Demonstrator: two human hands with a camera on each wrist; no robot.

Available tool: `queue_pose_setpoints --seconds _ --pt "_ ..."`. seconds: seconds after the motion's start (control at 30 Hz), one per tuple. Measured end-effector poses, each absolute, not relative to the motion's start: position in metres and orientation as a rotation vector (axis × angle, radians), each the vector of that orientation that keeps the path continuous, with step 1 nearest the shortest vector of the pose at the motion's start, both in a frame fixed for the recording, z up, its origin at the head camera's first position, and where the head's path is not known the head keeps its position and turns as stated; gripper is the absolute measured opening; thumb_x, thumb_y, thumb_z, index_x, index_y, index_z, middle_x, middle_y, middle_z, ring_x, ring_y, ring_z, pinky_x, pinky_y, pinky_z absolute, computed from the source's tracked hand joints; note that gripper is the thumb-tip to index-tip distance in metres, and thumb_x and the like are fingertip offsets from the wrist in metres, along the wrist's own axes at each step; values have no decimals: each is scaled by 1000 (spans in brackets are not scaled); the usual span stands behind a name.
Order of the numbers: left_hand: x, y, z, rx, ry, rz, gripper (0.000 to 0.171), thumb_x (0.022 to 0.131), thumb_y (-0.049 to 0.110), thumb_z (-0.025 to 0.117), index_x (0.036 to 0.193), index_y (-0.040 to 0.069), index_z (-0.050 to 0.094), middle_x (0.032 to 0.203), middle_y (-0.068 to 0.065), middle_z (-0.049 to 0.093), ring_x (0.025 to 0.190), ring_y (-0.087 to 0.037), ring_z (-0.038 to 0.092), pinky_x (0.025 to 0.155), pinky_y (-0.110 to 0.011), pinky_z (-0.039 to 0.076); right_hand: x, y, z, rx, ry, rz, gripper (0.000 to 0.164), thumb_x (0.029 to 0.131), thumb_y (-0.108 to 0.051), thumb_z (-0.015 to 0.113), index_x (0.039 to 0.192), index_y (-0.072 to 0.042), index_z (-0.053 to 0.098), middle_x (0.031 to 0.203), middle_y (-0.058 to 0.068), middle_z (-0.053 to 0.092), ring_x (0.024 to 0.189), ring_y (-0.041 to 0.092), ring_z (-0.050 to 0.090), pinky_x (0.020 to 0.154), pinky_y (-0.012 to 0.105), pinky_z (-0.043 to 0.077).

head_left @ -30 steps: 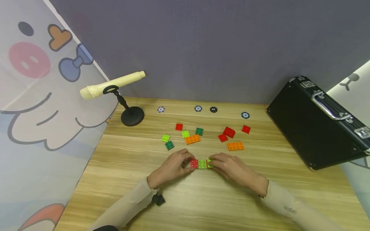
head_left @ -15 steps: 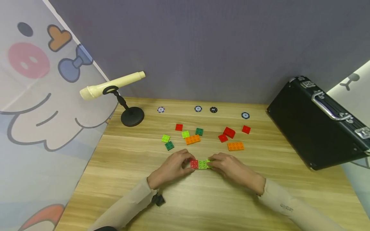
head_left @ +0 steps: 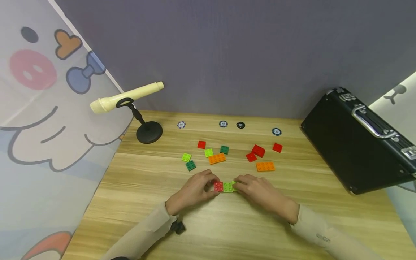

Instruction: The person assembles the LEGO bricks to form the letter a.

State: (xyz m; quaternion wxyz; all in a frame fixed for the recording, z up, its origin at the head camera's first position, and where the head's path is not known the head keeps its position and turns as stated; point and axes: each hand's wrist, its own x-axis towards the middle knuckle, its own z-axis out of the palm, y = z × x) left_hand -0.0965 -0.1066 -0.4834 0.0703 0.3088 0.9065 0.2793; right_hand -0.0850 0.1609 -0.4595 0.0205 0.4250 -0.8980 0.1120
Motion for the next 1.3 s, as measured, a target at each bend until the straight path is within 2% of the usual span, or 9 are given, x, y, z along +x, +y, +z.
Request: queue_pose_setpoints --seconds 0.27,0.6,0.8,1.0,1.3 --pt "-96 -105 -483 936 2727 834 27 84 31 77 108 19 70 92 8 60 76 -8 51 63 -15 40 -103 163 -444 1385 -2887 536 30 92 -34 68 120 -22 68 115 -10 68 101 7 64 83 31 56" --pt "-95 -103 -483 934 2723 820 27 85 32 77 108 20 70 93 9 60 75 -6 49 62 -16 39 -178 154 -444 1247 -2872 566 30 91 -22 70 119 -12 68 116 1 69 100 16 68 84 34 57" --pt "-92 -103 -482 920 2729 826 27 84 31 78 108 19 70 92 9 60 75 -6 49 62 -16 38 -204 138 -450 1226 -2886 542 35 91 -22 70 124 -10 66 120 4 65 102 18 66 84 36 57" --pt "-92 -102 -482 933 2726 820 27 85 31 77 108 19 70 91 8 61 75 -6 50 62 -15 37 -215 130 -461 1257 -2903 518 34 92 -21 70 125 -12 66 119 3 64 99 15 64 83 32 56" --pt "-92 -101 -482 933 2725 813 27 85 32 77 108 19 70 91 8 61 73 -6 48 61 -15 37 -211 138 -462 1211 -2921 461 27 91 -20 71 117 -12 67 113 4 65 96 15 64 82 34 56"
